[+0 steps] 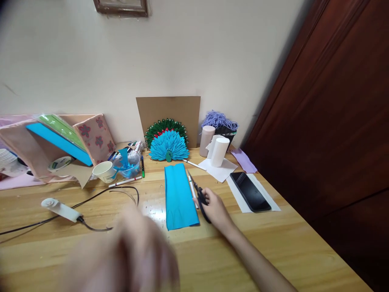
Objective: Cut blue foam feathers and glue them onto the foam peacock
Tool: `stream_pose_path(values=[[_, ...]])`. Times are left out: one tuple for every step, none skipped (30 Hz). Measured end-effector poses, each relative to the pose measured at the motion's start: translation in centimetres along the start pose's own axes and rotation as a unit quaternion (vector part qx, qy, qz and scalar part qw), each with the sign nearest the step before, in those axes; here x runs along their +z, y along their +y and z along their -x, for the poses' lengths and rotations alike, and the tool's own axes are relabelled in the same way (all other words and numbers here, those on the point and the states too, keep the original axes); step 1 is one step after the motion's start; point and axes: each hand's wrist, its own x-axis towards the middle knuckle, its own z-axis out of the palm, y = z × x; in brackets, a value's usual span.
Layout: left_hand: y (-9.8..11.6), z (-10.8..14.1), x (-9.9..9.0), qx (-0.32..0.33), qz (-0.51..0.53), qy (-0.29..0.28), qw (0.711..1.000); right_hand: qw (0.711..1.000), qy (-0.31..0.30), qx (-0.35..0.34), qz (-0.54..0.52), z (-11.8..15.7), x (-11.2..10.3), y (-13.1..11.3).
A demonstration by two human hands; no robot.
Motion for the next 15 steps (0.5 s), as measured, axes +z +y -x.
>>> stream_pose_path(values=[[-0.4,-0.4,0.2,-0.003,0.003,0.0,1.0,0.999,-0.004,-0.01,0.035,0.5,0.7,-0.4],[-0.9,-0.6,0.4,-0.011,0.006,0.0,1.0,0.997,-0.007,-0.013,0.078,0.9,1.3,-0.9],[-1.4,-0.8,0.8,-0.026,0.008,0.003,1.0,0.992,-0.015,-0.012,0.122,1.3,1.8,-1.3],[-2.0,-0.9,1.1,-0.05,0.007,0.008,0.999,0.986,-0.029,-0.006,0.163,1.5,2.3,-1.7],[-2.6,-1.0,1.6,-0.083,0.003,0.019,0.996,0.979,-0.04,0.002,0.199,1.7,2.7,-2.0],[-3.1,-1.0,2.0,-0.12,-0.003,0.033,0.992,0.972,-0.05,0.008,0.23,1.9,3.0,-2.2],[-3.6,-1.1,2.4,-0.152,-0.01,0.049,0.987,0.964,-0.057,0.013,0.258,2.0,3.3,-2.4],[-4.0,-1.2,2.7,-0.177,-0.014,0.063,0.982,0.957,-0.059,0.017,0.283,2.0,3.5,-2.4],[-4.3,-1.3,3.0,-0.19,-0.014,0.072,0.979,0.95,-0.06,0.019,0.305,2.0,3.6,-2.4],[-4.5,-1.4,3.2,-0.191,-0.01,0.073,0.979,0.945,-0.057,0.019,0.321,2.0,3.7,-2.3],[-4.6,-1.6,3.4,-0.184,-0.005,0.066,0.981,0.941,-0.051,0.018,0.334,1.9,3.8,-2.2],[-4.6,-1.7,3.4,-0.174,0.0,0.053,0.983,0.938,-0.044,0.015,0.343,1.9,3.7,-2.0],[-4.6,-1.8,3.4,-0.168,0.002,0.04,0.985,0.936,-0.033,0.012,0.35,1.8,3.6,-1.7],[-4.6,-2.0,3.3,-0.166,0.001,0.029,0.986,0.934,-0.022,0.009,0.356,1.7,3.3,-1.5],[-4.6,-2.1,3.0,-0.166,0.0,0.022,0.986,0.933,-0.009,0.008,0.359,1.7,3.0,-1.3]])
